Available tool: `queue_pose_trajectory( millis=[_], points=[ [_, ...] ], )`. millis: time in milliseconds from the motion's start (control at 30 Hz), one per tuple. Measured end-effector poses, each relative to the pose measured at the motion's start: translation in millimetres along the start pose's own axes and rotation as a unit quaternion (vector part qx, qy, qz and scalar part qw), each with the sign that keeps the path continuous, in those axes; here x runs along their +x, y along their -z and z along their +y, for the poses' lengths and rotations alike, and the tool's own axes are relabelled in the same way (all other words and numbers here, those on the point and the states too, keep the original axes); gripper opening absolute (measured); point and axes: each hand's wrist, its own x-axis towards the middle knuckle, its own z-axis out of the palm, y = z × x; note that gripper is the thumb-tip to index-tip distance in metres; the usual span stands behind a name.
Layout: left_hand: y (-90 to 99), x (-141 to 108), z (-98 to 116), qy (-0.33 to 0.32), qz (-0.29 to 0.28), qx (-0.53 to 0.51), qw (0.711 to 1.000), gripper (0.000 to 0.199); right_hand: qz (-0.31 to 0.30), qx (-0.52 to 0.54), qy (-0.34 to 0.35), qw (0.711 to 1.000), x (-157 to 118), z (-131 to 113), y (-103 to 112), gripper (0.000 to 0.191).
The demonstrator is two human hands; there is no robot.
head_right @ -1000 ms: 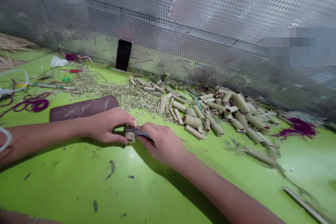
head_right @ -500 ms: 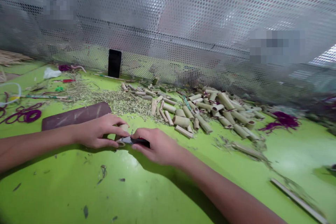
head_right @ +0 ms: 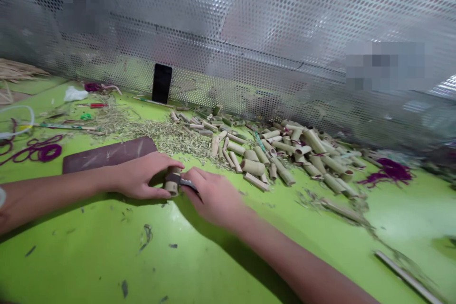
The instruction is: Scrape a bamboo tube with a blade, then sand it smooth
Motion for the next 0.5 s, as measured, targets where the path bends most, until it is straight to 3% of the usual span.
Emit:
queue_pose_trajectory(
  millis=[267, 500],
  points=[
    [0.3, 0.4, -1.9, -0.039, 0.008, -0.028, 0.999, 0.04, -0.018, 0.004, 0.01, 1.0, -1.6, 3.6, 3.3, 0.014],
    [1.6, -2.4, 0.0, -0.049, -0.008, 0.0, 0.999, 0.04, -0.05, 0.034, -0.015, 0.998, -3.9, 2.6, 8.8, 0.009]
  ],
)
